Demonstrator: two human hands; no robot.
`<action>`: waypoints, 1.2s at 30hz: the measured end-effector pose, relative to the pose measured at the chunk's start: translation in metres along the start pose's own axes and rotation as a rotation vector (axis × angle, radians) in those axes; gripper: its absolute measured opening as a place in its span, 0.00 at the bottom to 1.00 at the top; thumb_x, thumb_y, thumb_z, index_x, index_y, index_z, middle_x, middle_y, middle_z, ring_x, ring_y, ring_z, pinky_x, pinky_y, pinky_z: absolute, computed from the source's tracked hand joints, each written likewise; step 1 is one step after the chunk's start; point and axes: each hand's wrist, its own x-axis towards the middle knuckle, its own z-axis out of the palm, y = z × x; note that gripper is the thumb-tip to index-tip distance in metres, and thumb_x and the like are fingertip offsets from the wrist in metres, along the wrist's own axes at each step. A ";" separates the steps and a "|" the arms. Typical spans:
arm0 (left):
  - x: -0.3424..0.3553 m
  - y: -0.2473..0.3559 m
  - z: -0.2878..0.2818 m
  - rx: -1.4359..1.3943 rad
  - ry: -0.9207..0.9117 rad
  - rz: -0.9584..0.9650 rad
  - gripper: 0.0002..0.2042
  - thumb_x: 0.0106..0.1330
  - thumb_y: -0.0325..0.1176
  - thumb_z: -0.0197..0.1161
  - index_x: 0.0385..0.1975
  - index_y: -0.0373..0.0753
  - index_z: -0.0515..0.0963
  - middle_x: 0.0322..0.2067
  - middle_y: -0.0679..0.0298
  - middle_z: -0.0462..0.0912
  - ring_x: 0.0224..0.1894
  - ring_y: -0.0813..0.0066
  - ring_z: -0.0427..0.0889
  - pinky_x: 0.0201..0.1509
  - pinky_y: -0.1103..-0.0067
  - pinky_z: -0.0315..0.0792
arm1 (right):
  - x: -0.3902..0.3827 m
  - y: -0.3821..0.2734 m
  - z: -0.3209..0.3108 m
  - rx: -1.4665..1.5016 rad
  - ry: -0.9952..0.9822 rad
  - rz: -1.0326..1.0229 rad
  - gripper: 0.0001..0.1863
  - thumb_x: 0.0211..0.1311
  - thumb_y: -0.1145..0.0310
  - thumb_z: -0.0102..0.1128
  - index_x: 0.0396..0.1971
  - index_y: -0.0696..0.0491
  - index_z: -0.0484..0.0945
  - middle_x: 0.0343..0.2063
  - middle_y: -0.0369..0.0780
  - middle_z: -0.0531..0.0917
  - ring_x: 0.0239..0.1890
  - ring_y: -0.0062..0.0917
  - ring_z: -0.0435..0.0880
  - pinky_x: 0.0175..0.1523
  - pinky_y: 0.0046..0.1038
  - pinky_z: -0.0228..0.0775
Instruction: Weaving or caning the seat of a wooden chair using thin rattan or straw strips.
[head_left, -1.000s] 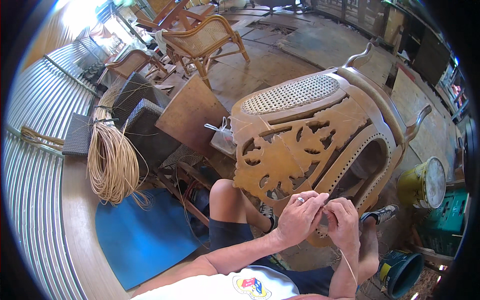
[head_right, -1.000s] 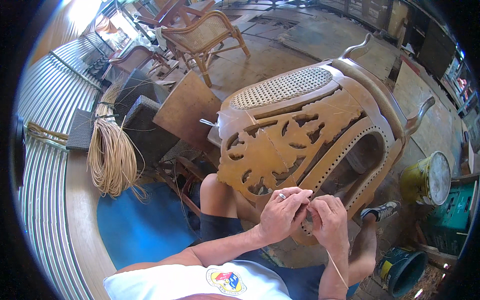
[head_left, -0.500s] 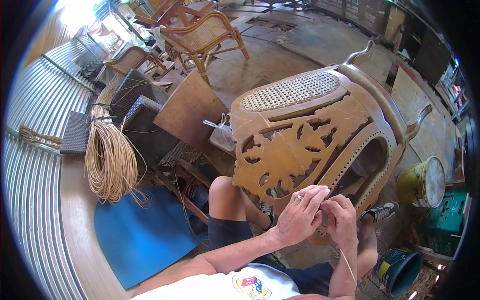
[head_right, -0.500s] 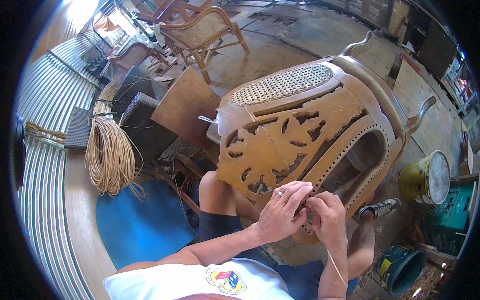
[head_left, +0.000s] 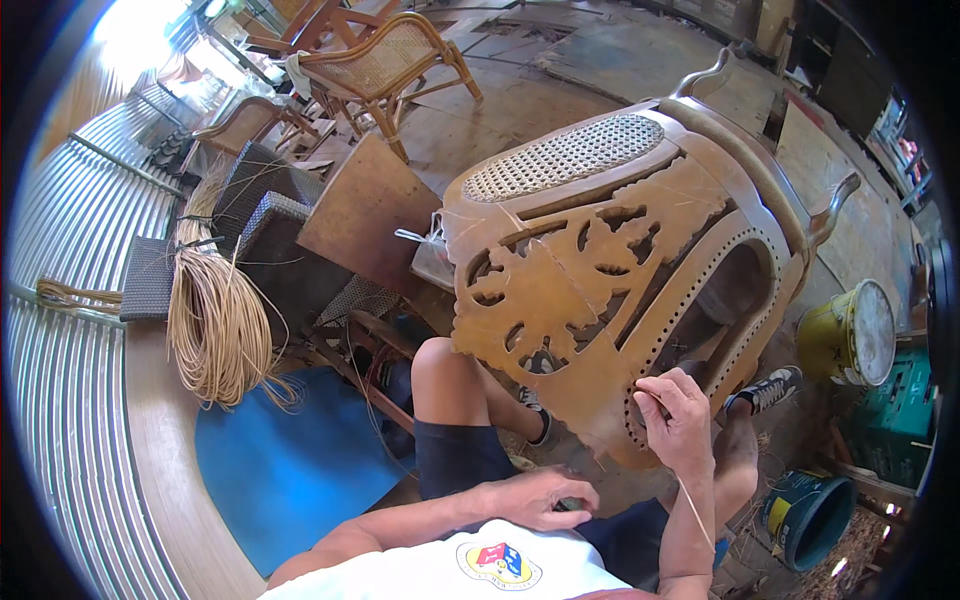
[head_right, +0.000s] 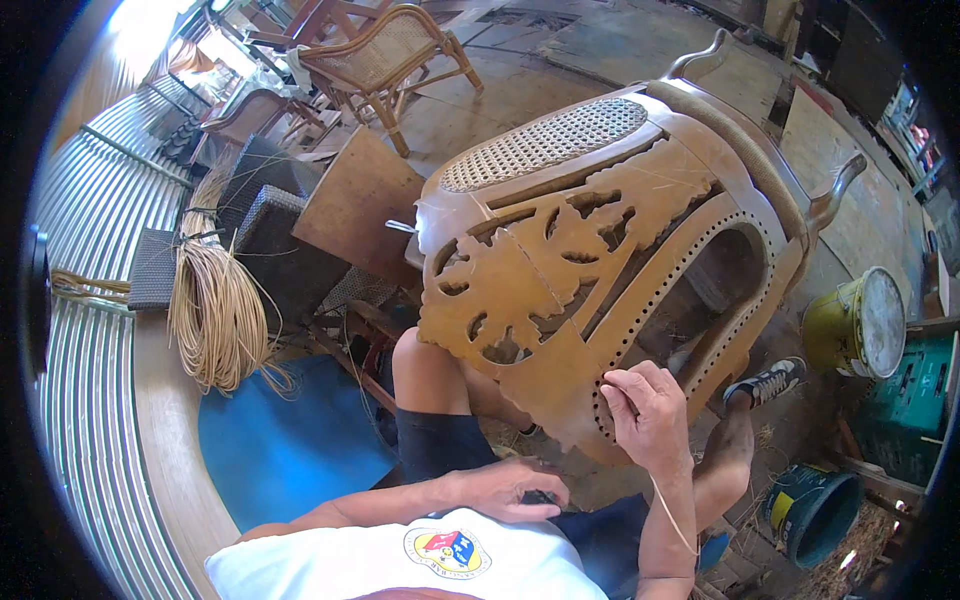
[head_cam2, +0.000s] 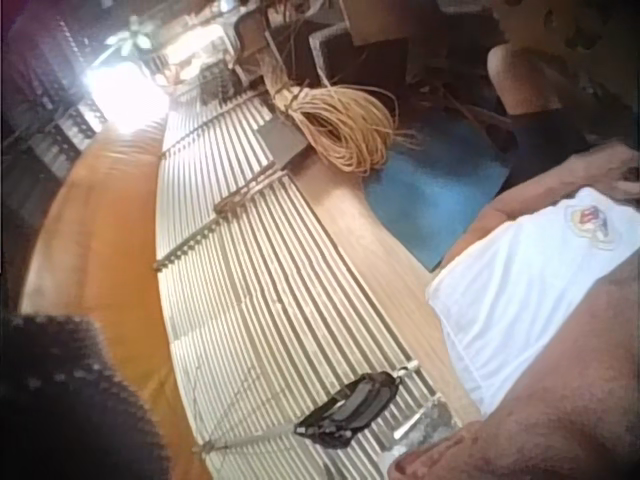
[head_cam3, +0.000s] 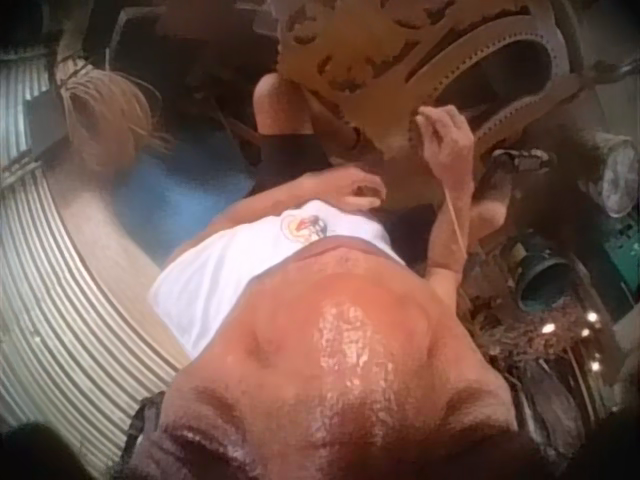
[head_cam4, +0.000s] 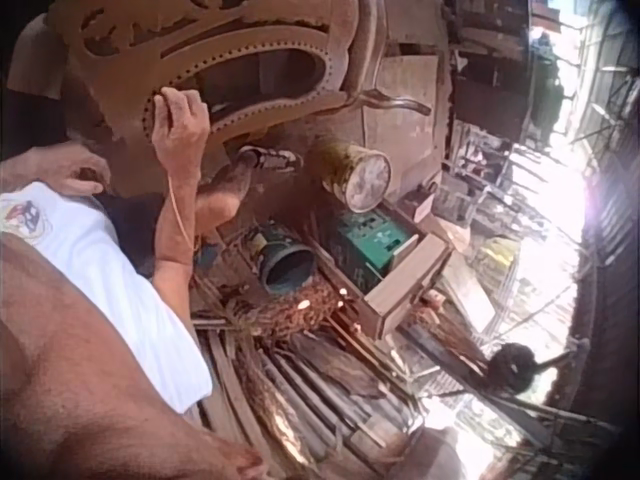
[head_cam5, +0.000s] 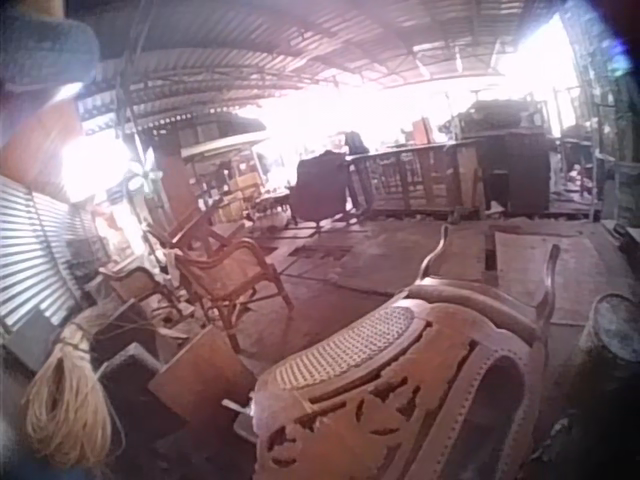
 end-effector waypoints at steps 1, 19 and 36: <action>0.000 -0.012 -0.001 0.142 0.022 0.056 0.10 0.69 0.33 0.62 0.44 0.35 0.80 0.40 0.53 0.86 0.43 0.54 0.85 0.49 0.65 0.79 | 0.000 -0.002 -0.003 0.026 -0.013 0.002 0.08 0.60 0.76 0.68 0.39 0.54 0.83 0.28 0.41 0.81 0.29 0.35 0.79 0.36 0.33 0.72; 0.098 -0.086 -0.064 -1.191 0.164 0.244 0.18 0.73 0.33 0.60 0.61 0.36 0.74 0.53 0.58 0.82 0.50 0.68 0.83 0.55 0.72 0.80 | -0.022 -0.002 -0.003 0.254 0.110 0.374 0.04 0.60 0.78 0.65 0.34 0.56 0.80 0.26 0.40 0.83 0.24 0.27 0.81 0.32 0.24 0.73; 0.099 -0.121 -0.055 0.957 0.747 0.009 0.26 0.66 0.37 0.68 0.64 0.38 0.72 0.59 0.59 0.79 0.61 0.63 0.78 0.64 0.67 0.73 | -0.017 0.005 -0.001 0.168 0.098 0.100 0.10 0.56 0.82 0.70 0.37 0.56 0.84 0.26 0.38 0.83 0.30 0.25 0.81 0.34 0.24 0.74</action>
